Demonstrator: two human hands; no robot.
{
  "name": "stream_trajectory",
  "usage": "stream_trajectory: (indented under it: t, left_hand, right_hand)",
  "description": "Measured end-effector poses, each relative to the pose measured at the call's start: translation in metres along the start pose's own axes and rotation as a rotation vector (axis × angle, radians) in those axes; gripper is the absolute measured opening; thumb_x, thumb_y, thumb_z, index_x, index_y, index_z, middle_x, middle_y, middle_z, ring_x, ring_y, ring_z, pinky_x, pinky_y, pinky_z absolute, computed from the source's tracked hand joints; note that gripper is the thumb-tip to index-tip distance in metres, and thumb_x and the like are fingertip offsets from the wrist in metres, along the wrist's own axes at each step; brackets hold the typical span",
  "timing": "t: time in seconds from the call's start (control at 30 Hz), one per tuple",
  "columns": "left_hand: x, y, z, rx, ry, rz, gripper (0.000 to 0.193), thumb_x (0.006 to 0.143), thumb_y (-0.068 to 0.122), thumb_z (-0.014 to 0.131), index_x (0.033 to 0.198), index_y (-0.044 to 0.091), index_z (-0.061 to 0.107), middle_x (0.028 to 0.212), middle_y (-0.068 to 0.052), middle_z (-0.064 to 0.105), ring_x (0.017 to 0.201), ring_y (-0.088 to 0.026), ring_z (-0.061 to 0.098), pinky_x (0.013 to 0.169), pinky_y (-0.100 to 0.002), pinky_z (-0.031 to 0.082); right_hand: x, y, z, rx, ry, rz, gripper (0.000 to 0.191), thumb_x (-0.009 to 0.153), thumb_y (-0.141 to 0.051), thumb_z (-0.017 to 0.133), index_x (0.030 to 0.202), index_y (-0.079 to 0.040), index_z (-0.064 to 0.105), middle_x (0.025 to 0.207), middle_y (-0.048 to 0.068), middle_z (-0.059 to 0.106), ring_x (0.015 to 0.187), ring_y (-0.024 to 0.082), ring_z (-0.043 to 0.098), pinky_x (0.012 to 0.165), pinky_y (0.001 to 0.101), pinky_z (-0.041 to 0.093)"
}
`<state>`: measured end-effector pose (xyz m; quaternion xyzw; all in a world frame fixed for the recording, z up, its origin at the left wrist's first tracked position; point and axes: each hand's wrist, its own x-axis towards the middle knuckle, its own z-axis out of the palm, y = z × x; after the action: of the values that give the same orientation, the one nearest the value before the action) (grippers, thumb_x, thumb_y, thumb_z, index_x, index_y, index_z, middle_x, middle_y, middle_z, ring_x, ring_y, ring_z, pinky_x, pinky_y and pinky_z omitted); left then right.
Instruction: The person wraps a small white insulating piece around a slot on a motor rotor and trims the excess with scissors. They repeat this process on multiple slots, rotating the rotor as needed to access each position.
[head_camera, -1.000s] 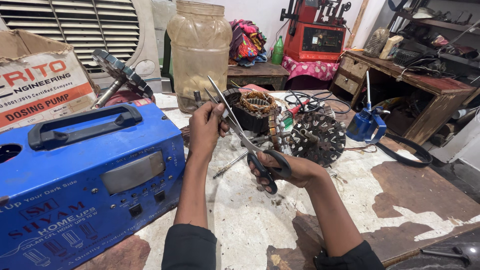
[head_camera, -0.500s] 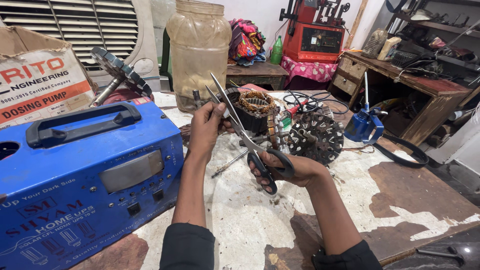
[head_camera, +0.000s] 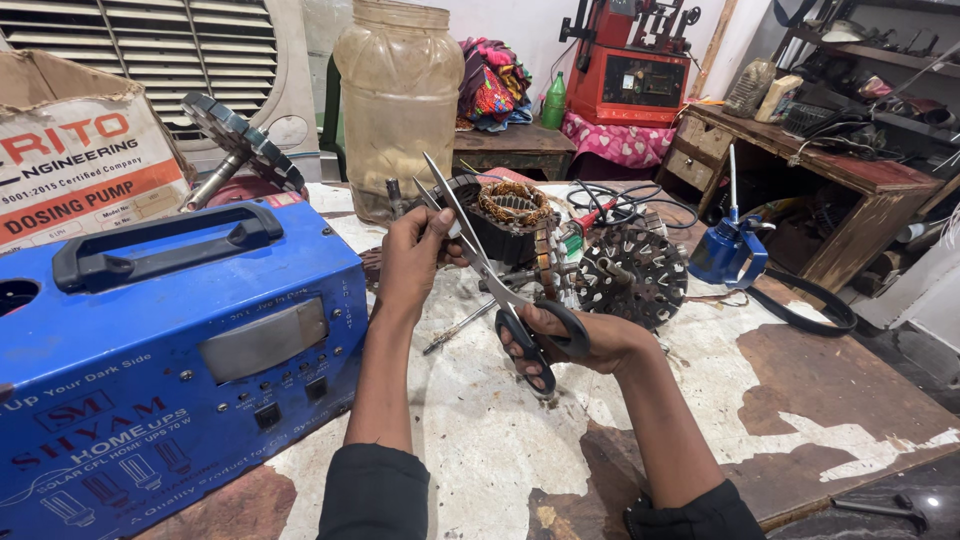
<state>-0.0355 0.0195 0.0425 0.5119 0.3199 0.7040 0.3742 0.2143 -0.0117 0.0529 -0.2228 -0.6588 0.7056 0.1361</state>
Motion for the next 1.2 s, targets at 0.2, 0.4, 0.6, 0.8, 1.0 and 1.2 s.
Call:
stream_trajectory:
  t: [0.2,0.4,0.6,0.8,1.0,1.2]
  left_hand:
    - [0.000,-0.003,-0.003,0.010,-0.007,0.001,0.034,0.100,0.031,0.066,0.091,-0.001,0.066,0.075,-0.004,0.062,0.065,-0.010,0.064,0.057,-0.029,0.062]
    - [0.002,-0.004,-0.006,-0.013,-0.006,0.009,0.034,0.099,0.030,0.067,0.091,-0.002,0.066,0.075,-0.005,0.063,0.065,-0.011,0.065,0.058,-0.030,0.063]
    - [0.003,-0.006,-0.008,-0.041,-0.008,-0.008,0.035,0.099,0.031,0.066,0.091,-0.003,0.067,0.073,-0.006,0.065,0.064,-0.012,0.065,0.060,-0.030,0.062]
    - [0.002,-0.002,-0.008,-0.085,0.007,0.008,0.038,0.101,0.033,0.067,0.089,-0.003,0.065,0.069,-0.004,0.057,0.064,-0.012,0.066,0.060,-0.031,0.062]
    - [-0.003,0.010,-0.004,-0.172,-0.036,0.051,0.033,0.099,0.035,0.067,0.092,0.002,0.065,0.074,-0.004,0.063,0.068,-0.011,0.067,0.061,-0.028,0.059]
    - [-0.004,0.016,-0.001,-0.233,-0.055,0.061,0.031,0.100,0.034,0.067,0.098,0.003,0.062,0.081,-0.006,0.067,0.075,-0.014,0.072,0.061,-0.026,0.057]
  right_hand:
    - [0.001,-0.007,0.009,-0.033,0.137,0.036,0.047,0.092,-0.051,0.069,0.096,-0.005,0.062,0.078,0.002,0.056,0.066,0.013,0.056,0.060,0.0280,0.048]
    - [0.001,-0.010,0.013,-0.056,0.267,0.064,0.039,0.085,-0.037,0.078,0.084,-0.003,0.060,0.071,0.003,0.056,0.057,0.011,0.056,0.046,0.0287,0.047]
    - [0.009,-0.006,0.011,-0.115,0.347,0.037,0.037,0.083,-0.029,0.083,0.079,0.000,0.060,0.066,0.003,0.056,0.051,0.010,0.054,0.043,0.0244,0.042]
    - [0.026,-0.002,0.028,-0.050,0.421,-0.130,0.038,0.086,-0.031,0.084,0.089,-0.003,0.058,0.069,0.001,0.055,0.056,0.010,0.055,0.048,0.0252,0.047]
    - [0.024,0.001,0.037,0.162,0.164,-0.260,0.067,0.079,-0.063,0.066,0.114,-0.008,0.053,0.089,-0.002,0.058,0.079,0.010,0.061,0.074,0.0321,0.055]
    - [0.037,0.015,0.039,-0.025,0.260,-0.232,0.069,0.093,-0.064,0.066,0.119,-0.003,0.044,0.091,0.002,0.049,0.082,0.014,0.053,0.078,0.0334,0.049]
